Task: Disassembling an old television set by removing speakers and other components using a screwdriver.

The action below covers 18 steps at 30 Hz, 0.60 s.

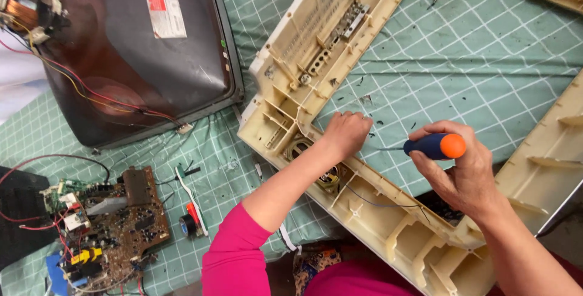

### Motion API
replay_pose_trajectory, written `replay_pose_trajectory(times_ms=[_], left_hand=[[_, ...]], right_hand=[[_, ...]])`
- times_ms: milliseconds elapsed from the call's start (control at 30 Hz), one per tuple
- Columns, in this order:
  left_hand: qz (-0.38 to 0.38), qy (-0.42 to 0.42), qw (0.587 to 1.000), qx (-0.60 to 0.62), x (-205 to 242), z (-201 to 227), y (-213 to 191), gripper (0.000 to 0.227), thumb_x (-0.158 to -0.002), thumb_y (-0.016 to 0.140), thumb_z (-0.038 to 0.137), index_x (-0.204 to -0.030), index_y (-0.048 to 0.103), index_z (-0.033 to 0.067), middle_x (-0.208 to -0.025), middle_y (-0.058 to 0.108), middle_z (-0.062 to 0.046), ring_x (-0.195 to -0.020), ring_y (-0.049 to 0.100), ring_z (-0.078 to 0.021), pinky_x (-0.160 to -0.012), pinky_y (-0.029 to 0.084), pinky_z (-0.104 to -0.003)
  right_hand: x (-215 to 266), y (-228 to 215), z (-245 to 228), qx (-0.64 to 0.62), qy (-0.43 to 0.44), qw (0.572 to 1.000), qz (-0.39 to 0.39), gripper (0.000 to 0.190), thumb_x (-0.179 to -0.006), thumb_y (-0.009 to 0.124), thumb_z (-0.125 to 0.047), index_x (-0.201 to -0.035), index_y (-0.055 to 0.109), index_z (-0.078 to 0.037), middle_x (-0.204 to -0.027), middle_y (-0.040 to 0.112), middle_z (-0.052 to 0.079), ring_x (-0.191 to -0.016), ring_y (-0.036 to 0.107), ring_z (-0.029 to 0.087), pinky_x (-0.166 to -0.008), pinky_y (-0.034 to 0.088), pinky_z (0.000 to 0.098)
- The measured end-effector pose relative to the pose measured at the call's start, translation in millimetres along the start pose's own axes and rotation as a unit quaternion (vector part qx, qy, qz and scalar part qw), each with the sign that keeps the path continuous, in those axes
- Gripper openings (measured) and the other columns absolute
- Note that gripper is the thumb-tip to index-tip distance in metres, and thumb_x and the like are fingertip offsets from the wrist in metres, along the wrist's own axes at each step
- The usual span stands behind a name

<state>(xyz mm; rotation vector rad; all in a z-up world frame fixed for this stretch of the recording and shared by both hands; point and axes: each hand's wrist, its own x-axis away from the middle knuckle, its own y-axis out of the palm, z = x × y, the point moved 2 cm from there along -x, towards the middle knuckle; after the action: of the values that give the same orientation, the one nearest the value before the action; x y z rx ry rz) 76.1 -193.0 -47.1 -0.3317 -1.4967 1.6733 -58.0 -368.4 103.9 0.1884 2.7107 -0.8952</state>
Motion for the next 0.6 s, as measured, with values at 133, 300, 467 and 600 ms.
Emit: replay_pose_trajectory(times_ms=[133, 300, 467, 600], left_hand=[[0.044, -0.026, 0.999, 0.017, 43, 14, -45, 0.026, -0.093, 0.071, 0.028, -0.109, 0.067, 0.0091, -0.104, 0.072, -0.012, -0.101, 0.067, -0.0353, -0.092, 0.05, -0.051], [0.151, -0.003, 0.982, 0.111, 126, 12, -71, 0.026, -0.1, 0.066, 0.022, -0.12, 0.069, 0.0063, -0.111, 0.075, -0.013, -0.107, 0.069, -0.0298, -0.105, 0.051, -0.049], [0.323, -0.011, 0.933, 0.16, 185, -7, -58, 0.02, -0.096, 0.072, 0.015, -0.112, 0.07, 0.0024, -0.106, 0.074, -0.013, -0.097, 0.071, -0.0268, -0.092, 0.057, -0.042], [0.31, -0.017, 0.926, 0.217, 205, -9, -56, 0.011, -0.095, 0.072, 0.013, -0.093, 0.069, 0.0025, -0.09, 0.071, -0.011, -0.086, 0.067, -0.0262, -0.086, 0.054, -0.044]], right_hand=[[5, -2, 1, 0.014, -0.018, 1.0, 0.011, 0.034, -0.094, 0.074, -0.016, -0.124, 0.061, -0.005, -0.117, 0.071, 0.008, -0.104, 0.07, 0.022, -0.099, 0.05, 0.0334], [3, -17, -18, -0.052, 0.062, 0.997, -0.009, 0.03, -0.088, 0.069, -0.019, -0.112, 0.072, -0.001, -0.103, 0.074, 0.012, -0.08, 0.067, 0.019, -0.077, 0.048, 0.029], [32, -19, -20, -0.273, 0.018, 0.962, 0.015, 0.046, -0.084, 0.071, -0.035, -0.122, 0.054, -0.016, -0.11, 0.075, 0.018, -0.101, 0.081, 0.027, -0.095, 0.07, 0.036], [19, -3, -39, -0.244, -0.036, 0.968, -0.057, 0.049, -0.08, 0.075, -0.028, -0.121, 0.057, -0.008, -0.112, 0.079, 0.019, -0.101, 0.083, 0.027, -0.091, 0.072, 0.0347]])
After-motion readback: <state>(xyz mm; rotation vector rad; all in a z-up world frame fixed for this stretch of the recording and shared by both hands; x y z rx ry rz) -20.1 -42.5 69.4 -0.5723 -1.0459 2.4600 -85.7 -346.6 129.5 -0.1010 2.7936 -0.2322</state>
